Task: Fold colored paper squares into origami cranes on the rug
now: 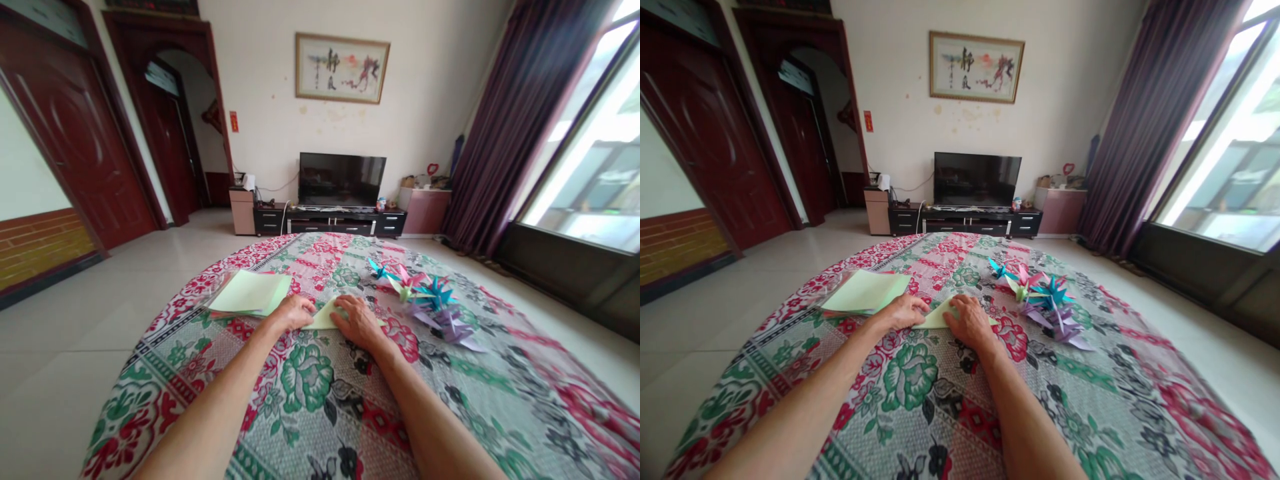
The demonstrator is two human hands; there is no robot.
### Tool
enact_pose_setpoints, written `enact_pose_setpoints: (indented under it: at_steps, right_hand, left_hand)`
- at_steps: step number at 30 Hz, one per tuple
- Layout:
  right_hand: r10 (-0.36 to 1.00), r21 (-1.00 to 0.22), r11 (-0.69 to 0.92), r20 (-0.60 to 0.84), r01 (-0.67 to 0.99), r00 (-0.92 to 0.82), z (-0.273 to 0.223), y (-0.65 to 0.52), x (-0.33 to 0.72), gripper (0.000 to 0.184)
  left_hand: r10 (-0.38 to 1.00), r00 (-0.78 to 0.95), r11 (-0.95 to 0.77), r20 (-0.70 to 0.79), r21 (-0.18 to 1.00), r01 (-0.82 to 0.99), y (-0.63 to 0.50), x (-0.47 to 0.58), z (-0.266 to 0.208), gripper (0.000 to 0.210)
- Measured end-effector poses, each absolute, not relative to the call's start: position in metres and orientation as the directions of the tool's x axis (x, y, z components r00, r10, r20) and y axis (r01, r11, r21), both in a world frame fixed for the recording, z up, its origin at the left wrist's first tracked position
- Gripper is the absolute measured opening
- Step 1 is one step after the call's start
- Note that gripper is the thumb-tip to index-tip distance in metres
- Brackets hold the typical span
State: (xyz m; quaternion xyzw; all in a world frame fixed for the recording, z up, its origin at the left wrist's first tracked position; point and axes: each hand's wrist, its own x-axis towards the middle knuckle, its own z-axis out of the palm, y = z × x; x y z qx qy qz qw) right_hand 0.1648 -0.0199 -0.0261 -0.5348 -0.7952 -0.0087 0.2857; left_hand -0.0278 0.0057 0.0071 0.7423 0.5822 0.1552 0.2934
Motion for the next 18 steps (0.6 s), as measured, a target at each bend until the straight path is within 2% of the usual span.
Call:
enact_pose_setpoints:
  at_steps: [6,10,15,18]
  right_hand:
    - [0.845,-0.3,0.436,0.462,0.848,-0.27,-0.028,-0.02,0.165,0.026]
    - [0.857,-0.339,0.394,0.47,0.854,-0.209,-0.027,-0.021,0.163,0.03]
    - [0.855,-0.421,0.362,0.505,0.832,-0.117,-0.03,-0.015,0.163,0.035]
    - [0.867,-0.453,0.277,0.497,0.847,-0.018,-0.03,-0.013,0.163,0.035]
  left_hand:
    - [0.929,0.33,-0.118,-0.17,0.707,0.697,0.011,-0.035,0.0,0.043]
    - [0.877,0.428,-0.119,-0.218,0.765,0.632,0.012,-0.041,-0.001,0.045]
    - [0.892,0.41,-0.151,-0.19,0.729,0.668,0.006,-0.037,0.004,0.03]
    - [0.903,0.389,-0.145,-0.185,0.719,0.679,0.003,-0.033,0.007,0.026]
